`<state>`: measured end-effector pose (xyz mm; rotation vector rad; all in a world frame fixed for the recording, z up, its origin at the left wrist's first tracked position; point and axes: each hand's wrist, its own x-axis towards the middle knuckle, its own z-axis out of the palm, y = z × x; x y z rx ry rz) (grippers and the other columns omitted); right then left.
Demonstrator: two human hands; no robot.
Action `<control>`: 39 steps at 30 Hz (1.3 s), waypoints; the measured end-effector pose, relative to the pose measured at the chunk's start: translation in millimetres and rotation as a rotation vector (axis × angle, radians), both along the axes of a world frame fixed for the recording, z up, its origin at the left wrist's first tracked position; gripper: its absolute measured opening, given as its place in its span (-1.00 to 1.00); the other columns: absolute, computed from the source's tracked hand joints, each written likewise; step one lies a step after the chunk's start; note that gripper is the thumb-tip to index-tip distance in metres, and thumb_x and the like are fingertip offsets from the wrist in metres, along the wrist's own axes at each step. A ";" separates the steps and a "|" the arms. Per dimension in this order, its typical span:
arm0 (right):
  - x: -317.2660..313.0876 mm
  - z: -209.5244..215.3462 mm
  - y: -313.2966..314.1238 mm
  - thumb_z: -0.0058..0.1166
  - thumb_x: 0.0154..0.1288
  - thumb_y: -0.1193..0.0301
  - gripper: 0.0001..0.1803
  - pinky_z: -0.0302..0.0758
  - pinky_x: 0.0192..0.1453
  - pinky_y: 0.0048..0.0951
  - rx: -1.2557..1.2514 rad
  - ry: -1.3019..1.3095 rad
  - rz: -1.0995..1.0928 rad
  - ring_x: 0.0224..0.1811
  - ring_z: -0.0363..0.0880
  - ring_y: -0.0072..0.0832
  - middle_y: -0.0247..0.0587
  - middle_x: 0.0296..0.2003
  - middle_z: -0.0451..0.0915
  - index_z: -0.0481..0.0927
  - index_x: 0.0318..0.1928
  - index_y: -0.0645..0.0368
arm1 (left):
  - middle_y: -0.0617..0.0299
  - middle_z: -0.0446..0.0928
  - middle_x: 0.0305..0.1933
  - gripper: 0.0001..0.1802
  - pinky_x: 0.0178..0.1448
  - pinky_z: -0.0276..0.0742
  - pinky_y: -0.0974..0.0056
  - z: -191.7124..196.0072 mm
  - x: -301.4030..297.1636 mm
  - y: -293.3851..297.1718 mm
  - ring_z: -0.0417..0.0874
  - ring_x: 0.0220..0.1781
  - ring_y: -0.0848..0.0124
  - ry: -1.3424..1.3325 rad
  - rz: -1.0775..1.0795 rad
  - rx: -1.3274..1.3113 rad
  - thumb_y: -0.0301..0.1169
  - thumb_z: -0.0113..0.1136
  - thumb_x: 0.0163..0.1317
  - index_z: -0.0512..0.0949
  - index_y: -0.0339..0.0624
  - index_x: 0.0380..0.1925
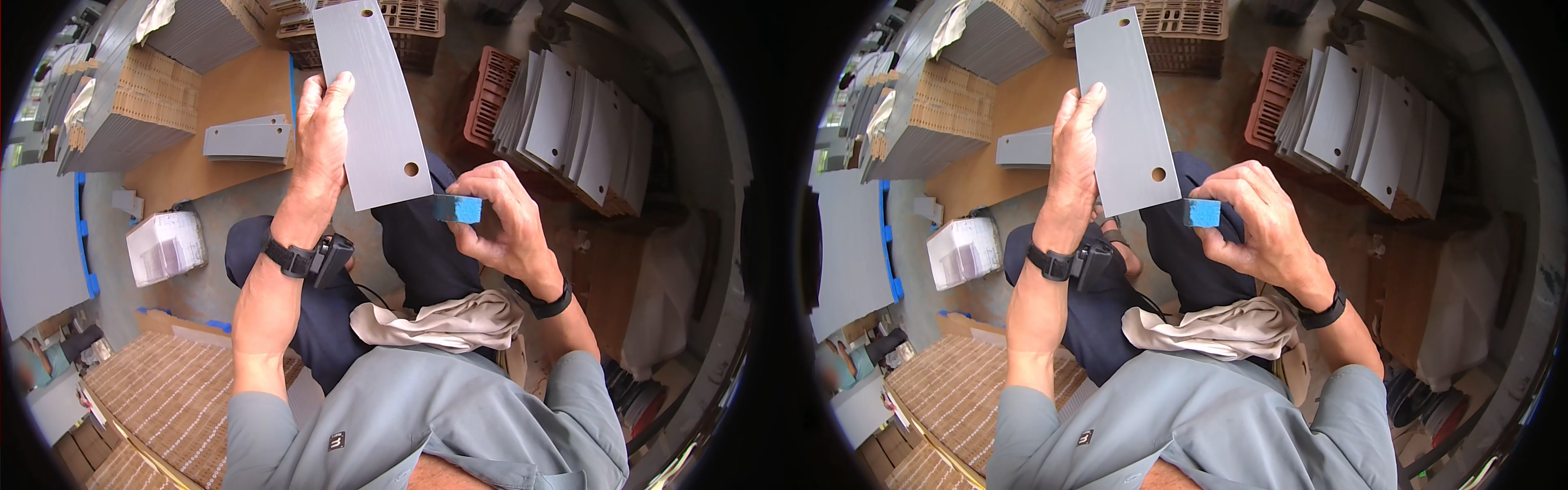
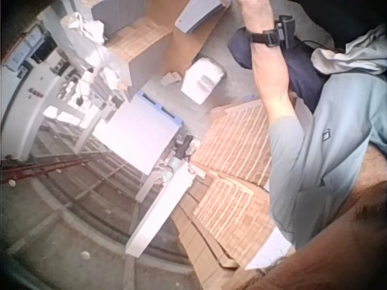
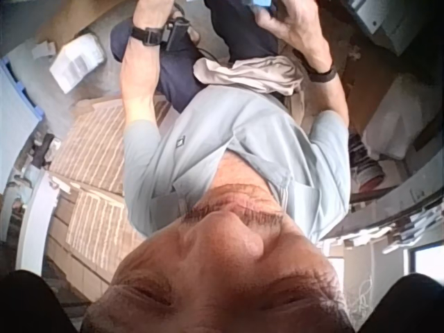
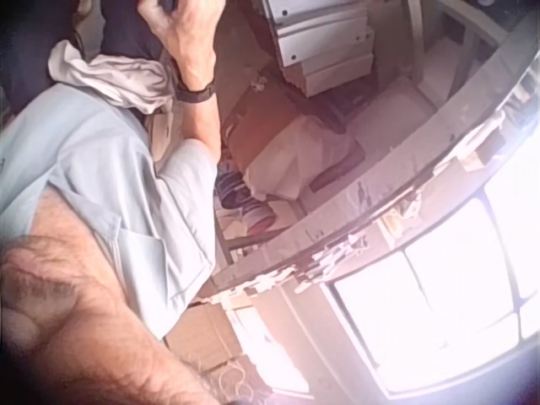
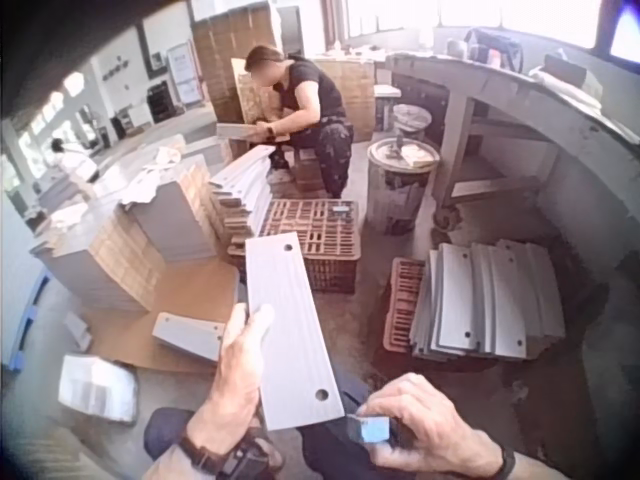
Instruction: Sanding the edges of furniture panels and cleaning them with a cloth.
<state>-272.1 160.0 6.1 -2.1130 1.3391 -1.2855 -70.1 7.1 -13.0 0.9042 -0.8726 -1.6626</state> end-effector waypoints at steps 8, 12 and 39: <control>-0.3 3.8 -5.4 0.35 -0.06 0.65 -0.50 0.58 -0.08 -0.25 0.001 -0.050 -0.036 -0.16 0.62 -0.22 -0.18 -0.17 0.66 0.61 -0.02 0.15 | 0.19 0.60 -0.04 -0.74 0.00 0.69 0.25 -3.7 -1.7 -0.5 0.65 -0.07 0.45 -0.004 0.003 -0.016 -0.27 0.19 0.56 0.47 -0.19 0.04; -0.2 3.2 -5.3 0.36 -0.05 0.65 -0.51 0.57 -0.03 -0.22 0.022 0.007 0.013 -0.16 0.62 -0.20 -0.18 -0.17 0.66 0.61 -0.02 0.17 | 0.18 0.60 -0.04 -0.74 0.00 0.69 0.25 0.2 0.1 -0.5 0.66 -0.08 0.45 -0.018 0.017 -0.022 -0.27 0.18 0.56 0.46 -0.20 0.04; -37.3 42.6 -18.2 0.32 0.13 0.62 -0.41 0.60 0.05 -0.25 0.028 0.114 -0.235 -0.07 0.60 -0.23 -0.08 -0.03 0.59 0.63 0.25 0.17 | 0.34 0.58 -0.11 -0.78 0.11 0.49 0.42 10.9 7.2 17.8 0.54 -0.05 0.63 -0.237 -0.182 -0.154 -0.30 0.16 0.57 0.51 -0.20 0.01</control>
